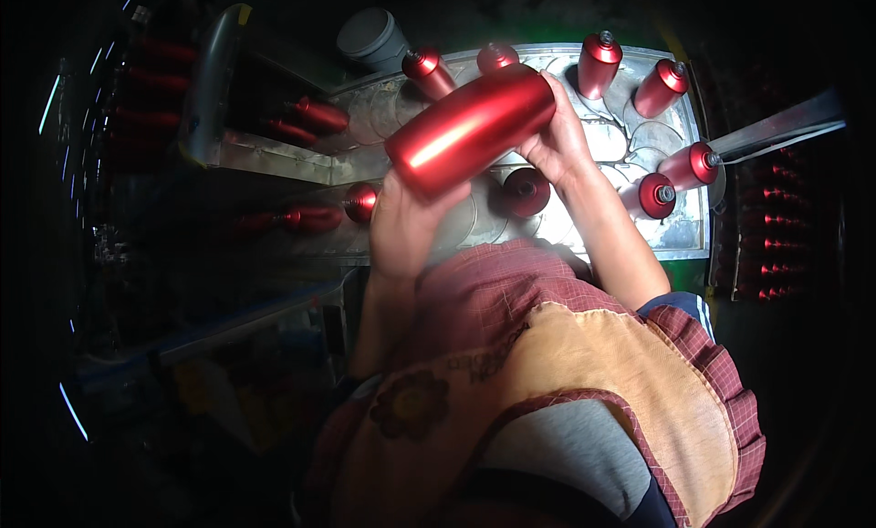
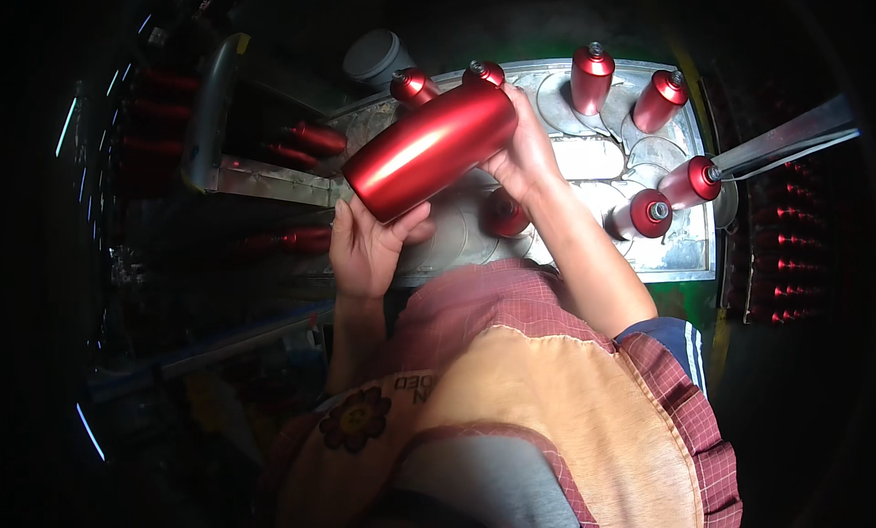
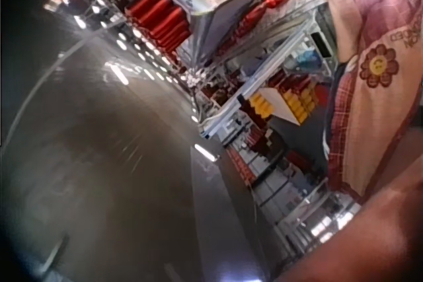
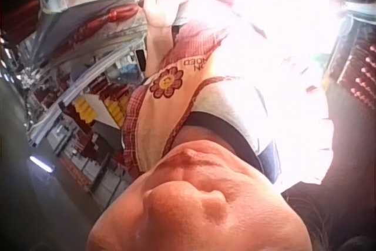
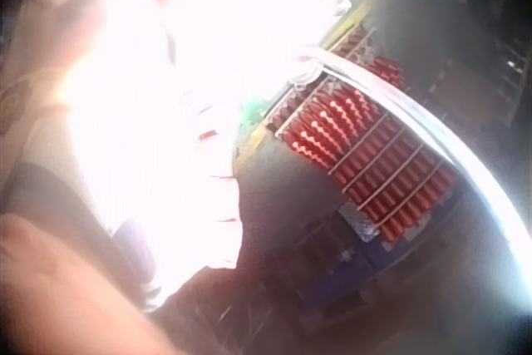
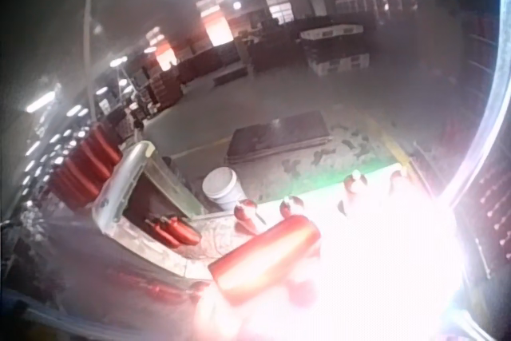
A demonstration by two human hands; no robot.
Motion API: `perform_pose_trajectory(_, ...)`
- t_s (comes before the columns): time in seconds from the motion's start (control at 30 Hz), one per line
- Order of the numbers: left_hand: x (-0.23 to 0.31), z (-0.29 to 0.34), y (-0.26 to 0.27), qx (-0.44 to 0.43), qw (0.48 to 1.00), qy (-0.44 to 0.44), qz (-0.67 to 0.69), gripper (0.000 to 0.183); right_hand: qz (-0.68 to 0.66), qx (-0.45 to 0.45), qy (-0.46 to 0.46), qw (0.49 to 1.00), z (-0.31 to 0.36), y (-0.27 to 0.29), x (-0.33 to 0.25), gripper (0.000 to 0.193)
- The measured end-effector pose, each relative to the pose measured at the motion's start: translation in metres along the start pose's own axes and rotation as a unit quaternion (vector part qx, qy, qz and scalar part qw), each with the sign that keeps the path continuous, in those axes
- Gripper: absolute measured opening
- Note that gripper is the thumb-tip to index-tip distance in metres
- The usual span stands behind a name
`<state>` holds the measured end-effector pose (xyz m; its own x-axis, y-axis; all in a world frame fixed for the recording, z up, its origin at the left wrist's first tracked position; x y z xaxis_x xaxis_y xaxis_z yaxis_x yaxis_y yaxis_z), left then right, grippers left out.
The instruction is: The person repeatedly picks up red metal cans from a tray, dips their openings into a metal bowl containing a white substance, and places them onto a metal tray. The person also wipes a can with a blue cloth.
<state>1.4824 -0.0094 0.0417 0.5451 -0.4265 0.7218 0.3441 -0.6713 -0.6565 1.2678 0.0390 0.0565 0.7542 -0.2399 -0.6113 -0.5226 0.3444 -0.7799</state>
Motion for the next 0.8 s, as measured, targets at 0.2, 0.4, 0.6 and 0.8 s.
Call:
perform_pose_trajectory(0.2, 0.013, -0.006, 0.028, 0.035, 0.999, 0.029, 0.024, 0.065, 0.083, 0.024, -0.024, 0.996, -0.023, -0.008, 0.03, 0.046)
perform_pose_trajectory(0.4, 0.012, -0.018, 0.023, 0.042, 0.994, 0.087, 0.058, 0.067, 0.076, 0.033, -0.044, 0.996, -0.03, 0.001, 0.024, 0.049)
perform_pose_trajectory(0.6, 0.008, -0.031, 0.021, 0.03, 0.99, 0.109, 0.083, 0.074, 0.056, 0.044, -0.028, 0.997, -0.032, 0.01, 0.016, 0.053)
perform_pose_trajectory(0.8, 0.0, -0.034, 0.03, 0.005, 0.952, 0.134, 0.275, 0.079, -0.005, 0.02, 0.031, 0.999, -0.034, 0.015, 0.005, 0.049)
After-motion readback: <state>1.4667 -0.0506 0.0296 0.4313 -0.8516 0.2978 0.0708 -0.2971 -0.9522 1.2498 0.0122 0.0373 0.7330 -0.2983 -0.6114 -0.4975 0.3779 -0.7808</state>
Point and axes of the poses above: each hand's wrist, its own z-axis away from the middle knuckle, its own y-axis out of the back of the hand, x = y × z, the point moved 3 cm from there along -z, towards the middle knuckle, and after that the axes turned 5 degrees about -x, right-handed, at the moved point
